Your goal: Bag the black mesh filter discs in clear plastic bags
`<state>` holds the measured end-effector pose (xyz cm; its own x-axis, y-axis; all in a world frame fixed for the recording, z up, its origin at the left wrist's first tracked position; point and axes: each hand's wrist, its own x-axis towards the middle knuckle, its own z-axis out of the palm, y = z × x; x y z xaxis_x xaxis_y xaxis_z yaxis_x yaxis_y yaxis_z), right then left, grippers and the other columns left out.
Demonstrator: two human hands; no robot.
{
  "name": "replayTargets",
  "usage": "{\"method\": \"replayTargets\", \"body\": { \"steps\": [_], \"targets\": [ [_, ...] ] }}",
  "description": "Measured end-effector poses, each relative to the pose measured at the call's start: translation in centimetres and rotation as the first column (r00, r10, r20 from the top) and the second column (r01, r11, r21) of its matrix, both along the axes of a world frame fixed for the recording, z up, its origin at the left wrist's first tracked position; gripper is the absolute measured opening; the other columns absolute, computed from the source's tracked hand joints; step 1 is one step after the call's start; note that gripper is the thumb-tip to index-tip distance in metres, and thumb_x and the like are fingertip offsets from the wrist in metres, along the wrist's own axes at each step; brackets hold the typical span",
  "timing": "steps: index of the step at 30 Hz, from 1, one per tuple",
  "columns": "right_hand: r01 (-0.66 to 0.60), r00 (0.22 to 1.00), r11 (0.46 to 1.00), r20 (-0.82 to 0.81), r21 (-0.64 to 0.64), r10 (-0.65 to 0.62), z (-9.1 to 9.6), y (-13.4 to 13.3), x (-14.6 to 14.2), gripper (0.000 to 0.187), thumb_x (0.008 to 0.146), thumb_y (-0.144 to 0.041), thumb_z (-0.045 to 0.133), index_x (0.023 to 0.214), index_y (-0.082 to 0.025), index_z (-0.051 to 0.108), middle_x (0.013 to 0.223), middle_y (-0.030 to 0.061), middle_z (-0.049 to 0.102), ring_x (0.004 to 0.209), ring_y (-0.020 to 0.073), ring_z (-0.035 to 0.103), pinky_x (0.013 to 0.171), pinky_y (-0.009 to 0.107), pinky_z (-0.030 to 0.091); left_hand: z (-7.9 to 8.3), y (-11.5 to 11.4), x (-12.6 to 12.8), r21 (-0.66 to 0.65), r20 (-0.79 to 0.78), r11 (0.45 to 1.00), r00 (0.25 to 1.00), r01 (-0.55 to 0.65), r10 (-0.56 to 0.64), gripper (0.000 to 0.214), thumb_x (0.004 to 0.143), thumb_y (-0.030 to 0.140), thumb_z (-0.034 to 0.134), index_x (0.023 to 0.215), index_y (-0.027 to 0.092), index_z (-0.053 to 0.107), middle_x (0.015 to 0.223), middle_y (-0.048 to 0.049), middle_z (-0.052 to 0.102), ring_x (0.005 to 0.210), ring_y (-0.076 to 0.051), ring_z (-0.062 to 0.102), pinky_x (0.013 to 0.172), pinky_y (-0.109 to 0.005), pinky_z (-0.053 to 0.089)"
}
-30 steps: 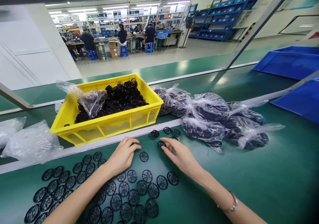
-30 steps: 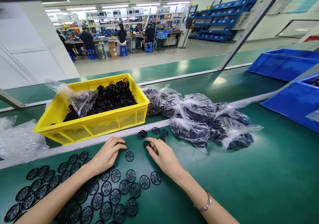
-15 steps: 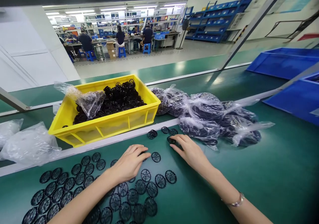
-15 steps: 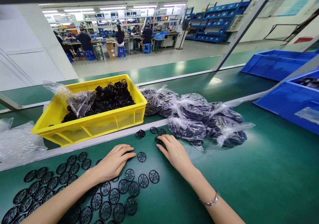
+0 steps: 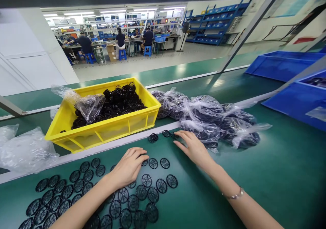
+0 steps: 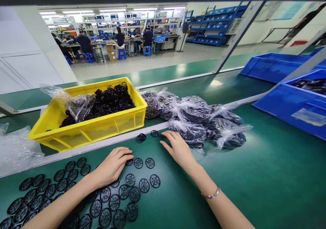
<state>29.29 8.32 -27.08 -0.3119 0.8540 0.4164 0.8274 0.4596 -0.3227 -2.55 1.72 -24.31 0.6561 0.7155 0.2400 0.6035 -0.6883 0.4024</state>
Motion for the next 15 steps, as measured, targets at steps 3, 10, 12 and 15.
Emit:
{"method": "replayTargets", "body": {
  "steps": [3,10,12,15],
  "targets": [
    [-0.016,0.998,1.0,0.058,-0.025,0.017,-0.5,1.8,0.6,0.028,0.099,-0.038,0.043,0.111,-0.021,0.062,0.109,0.0131,0.068,0.102,0.0306,0.065,0.091,0.049,0.053,-0.1,0.1,-0.3,-0.006,-0.005,1.0,1.0,-0.02,0.02,0.035,0.098,0.011,0.041,0.128,0.02,0.058,0.132,-0.012,0.06,0.128,-0.025,0.049,0.106,-0.048,0.047],
    [-0.053,0.99,0.914,-0.139,-0.403,-0.003,-0.5,-2.0,0.2,0.03,0.098,-0.046,0.048,0.116,-0.023,0.057,0.079,0.0011,0.06,0.063,0.018,0.06,0.058,0.03,0.052,-0.3,0.1,-0.8,-0.013,0.003,0.999,0.999,-0.039,0.039,0.03,0.1,0.013,0.041,0.123,0.019,0.059,0.132,-0.0113,0.059,0.13,-0.025,0.048,0.107,-0.046,0.047],
    [-0.069,0.989,0.893,-0.147,-0.445,0.003,-0.4,-2.9,0.4,0.032,0.095,-0.047,0.052,0.116,-0.025,0.06,0.085,0.0015,0.058,0.065,0.017,0.059,0.06,0.031,0.052,-0.3,0.2,-0.8,-0.009,0.019,0.999,0.999,-0.035,0.035,0.03,0.1,0.013,0.042,0.123,0.019,0.059,0.131,-0.0113,0.06,0.129,-0.025,0.048,0.106,-0.047,0.047],
    [-0.065,0.992,0.892,-0.129,-0.447,0.007,-0.2,-3.1,1.1,0.035,0.094,-0.049,0.053,0.121,-0.027,0.061,0.092,0.0031,0.058,0.066,0.0166,0.057,0.063,0.032,0.053,-0.1,0.4,-0.7,-0.001,0.043,0.999,0.998,-0.036,0.036,0.03,0.099,0.013,0.042,0.122,0.02,0.06,0.13,-0.0115,0.06,0.128,-0.025,0.049,0.106,-0.049,0.048]
  ]
}}
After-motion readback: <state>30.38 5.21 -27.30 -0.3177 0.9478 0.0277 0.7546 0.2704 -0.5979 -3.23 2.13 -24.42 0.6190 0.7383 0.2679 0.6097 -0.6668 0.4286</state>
